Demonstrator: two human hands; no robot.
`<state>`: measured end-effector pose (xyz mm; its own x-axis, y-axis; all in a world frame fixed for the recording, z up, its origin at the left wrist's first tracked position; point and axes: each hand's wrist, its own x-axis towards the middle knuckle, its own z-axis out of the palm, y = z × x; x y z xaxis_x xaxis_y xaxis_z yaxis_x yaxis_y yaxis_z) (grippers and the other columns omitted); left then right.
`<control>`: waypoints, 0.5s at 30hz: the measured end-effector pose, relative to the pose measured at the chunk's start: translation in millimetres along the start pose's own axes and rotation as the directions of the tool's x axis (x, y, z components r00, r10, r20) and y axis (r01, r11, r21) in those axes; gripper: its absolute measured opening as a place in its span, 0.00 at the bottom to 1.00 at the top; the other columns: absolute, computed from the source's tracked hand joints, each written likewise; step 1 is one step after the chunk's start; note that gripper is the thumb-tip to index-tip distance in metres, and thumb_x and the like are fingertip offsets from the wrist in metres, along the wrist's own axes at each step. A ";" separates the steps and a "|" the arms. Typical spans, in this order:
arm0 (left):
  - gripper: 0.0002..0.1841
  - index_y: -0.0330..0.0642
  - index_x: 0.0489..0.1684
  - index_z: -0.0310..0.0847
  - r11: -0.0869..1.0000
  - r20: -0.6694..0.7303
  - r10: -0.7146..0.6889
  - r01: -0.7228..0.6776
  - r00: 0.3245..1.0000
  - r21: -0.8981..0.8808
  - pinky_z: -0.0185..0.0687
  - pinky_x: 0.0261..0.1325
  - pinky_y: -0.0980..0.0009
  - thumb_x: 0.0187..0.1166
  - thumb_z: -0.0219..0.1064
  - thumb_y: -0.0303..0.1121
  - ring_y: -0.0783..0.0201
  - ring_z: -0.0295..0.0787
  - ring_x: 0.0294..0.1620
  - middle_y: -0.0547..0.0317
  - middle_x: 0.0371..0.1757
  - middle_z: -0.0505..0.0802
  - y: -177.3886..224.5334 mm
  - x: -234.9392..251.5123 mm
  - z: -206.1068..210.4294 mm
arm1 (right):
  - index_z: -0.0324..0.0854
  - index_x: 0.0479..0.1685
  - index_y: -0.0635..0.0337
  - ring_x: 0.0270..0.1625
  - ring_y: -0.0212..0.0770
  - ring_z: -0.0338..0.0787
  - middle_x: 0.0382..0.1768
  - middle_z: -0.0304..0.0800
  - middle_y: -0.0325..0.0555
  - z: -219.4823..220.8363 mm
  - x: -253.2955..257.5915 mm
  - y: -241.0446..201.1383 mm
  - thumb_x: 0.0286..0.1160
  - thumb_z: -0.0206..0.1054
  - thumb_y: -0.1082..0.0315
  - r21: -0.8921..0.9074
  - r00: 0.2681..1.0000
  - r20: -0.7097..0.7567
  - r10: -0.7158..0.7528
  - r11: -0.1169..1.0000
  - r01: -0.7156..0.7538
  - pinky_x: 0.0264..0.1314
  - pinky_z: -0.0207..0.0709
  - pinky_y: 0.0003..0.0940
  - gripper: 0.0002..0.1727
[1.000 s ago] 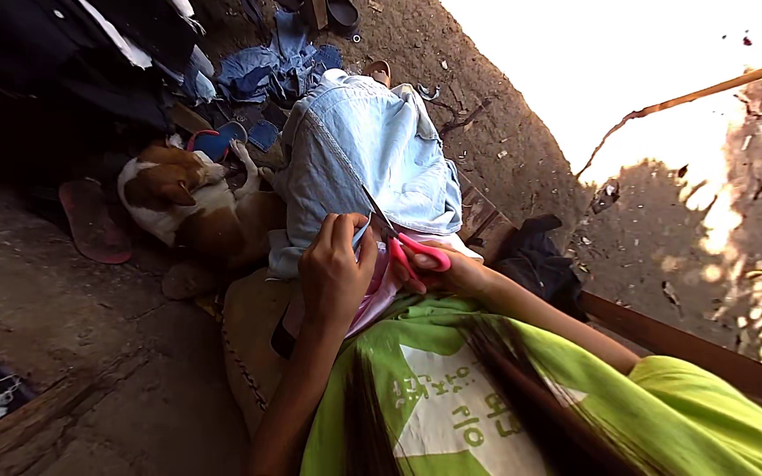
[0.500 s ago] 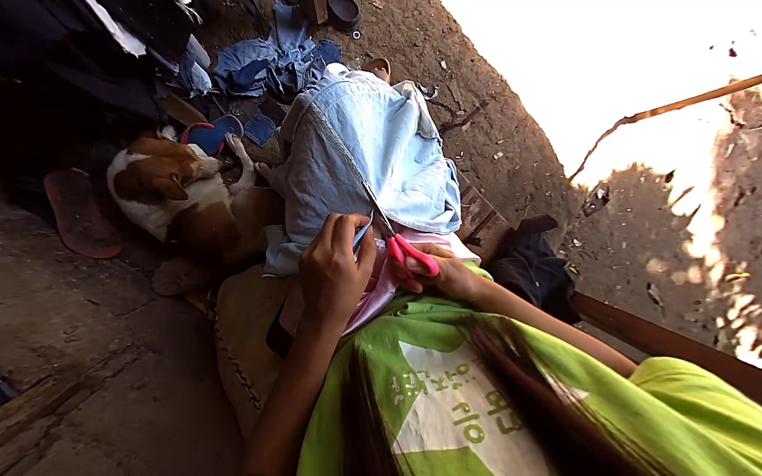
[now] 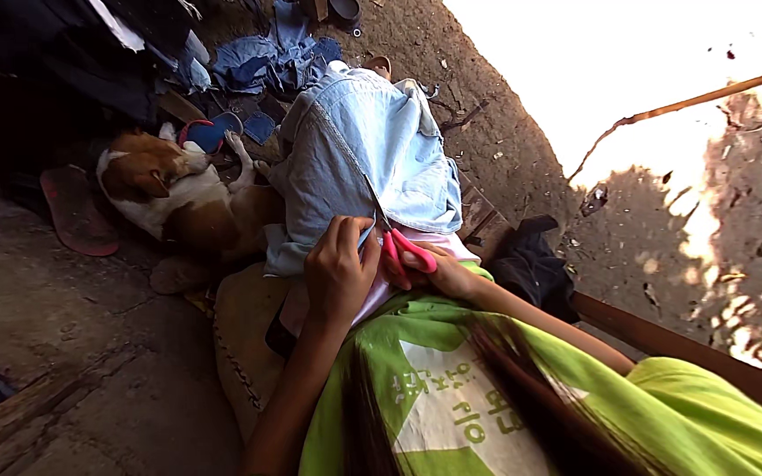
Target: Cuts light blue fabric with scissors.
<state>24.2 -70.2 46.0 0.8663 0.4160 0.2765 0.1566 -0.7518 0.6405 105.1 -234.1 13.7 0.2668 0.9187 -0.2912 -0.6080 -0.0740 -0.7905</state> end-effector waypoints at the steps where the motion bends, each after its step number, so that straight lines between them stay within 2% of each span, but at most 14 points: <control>1: 0.06 0.34 0.39 0.88 1.000 -0.001 -0.002 0.002 1.000 0.000 0.80 0.33 0.74 0.75 0.68 0.29 0.64 0.88 0.32 0.51 0.35 0.91 -0.2 -0.1 -0.2 | 0.78 0.32 0.46 0.27 0.15 0.75 0.25 0.79 0.22 0.2 0.3 1.0 0.83 0.56 0.36 0.006 1.000 -0.004 -0.009 1.000 0.009 0.29 0.65 0.13 0.24; 6: 0.07 0.34 0.39 0.87 1.000 -0.008 -0.009 0.009 1.000 -0.003 0.81 0.33 0.73 0.75 0.68 0.29 0.63 0.89 0.33 0.51 0.35 0.91 -0.6 -0.3 1.1 | 0.78 0.34 0.46 0.28 0.15 0.74 0.26 0.80 0.21 0.4 2.0 -0.6 0.85 0.56 0.39 -0.008 1.000 0.016 -0.012 1.000 0.012 0.29 0.64 0.13 0.23; 9: 0.07 0.33 0.39 0.87 1.000 -0.030 -0.007 0.006 1.000 -0.013 0.82 0.35 0.72 0.75 0.68 0.29 0.62 0.90 0.34 0.50 0.36 0.92 -0.8 -1.0 3.9 | 0.77 0.32 0.46 0.24 0.14 0.72 0.23 0.79 0.20 1.5 5.3 -1.1 0.84 0.55 0.38 -0.027 1.000 -0.012 0.001 1.000 -0.002 0.27 0.62 0.13 0.23; 11: 0.06 0.33 0.39 0.87 1.000 -0.046 -0.019 0.018 0.999 -0.012 0.82 0.35 0.72 0.75 0.68 0.28 0.63 0.90 0.34 0.50 0.36 0.92 -0.8 -1.3 5.6 | 0.78 0.30 0.45 0.25 0.15 0.74 0.23 0.79 0.20 1.5 6.9 0.6 0.84 0.55 0.40 -0.018 1.000 -0.023 -0.016 1.000 0.016 0.28 0.65 0.13 0.22; 15: 0.06 0.34 0.38 0.87 0.999 -0.060 -0.030 0.029 0.998 -0.020 0.81 0.35 0.74 0.74 0.69 0.29 0.64 0.89 0.34 0.51 0.36 0.92 -2.0 -2.6 8.7 | 0.77 0.30 0.44 0.25 0.15 0.74 0.23 0.79 0.20 1.3 8.2 0.0 0.84 0.55 0.37 -0.019 1.000 -0.020 -0.005 1.000 0.005 0.28 0.64 0.13 0.24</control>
<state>25.7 -74.3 37.7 0.8310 0.4686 0.2999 0.1721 -0.7291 0.6624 106.3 -226.0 12.0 0.2853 0.9110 -0.2978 -0.5926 -0.0765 -0.8019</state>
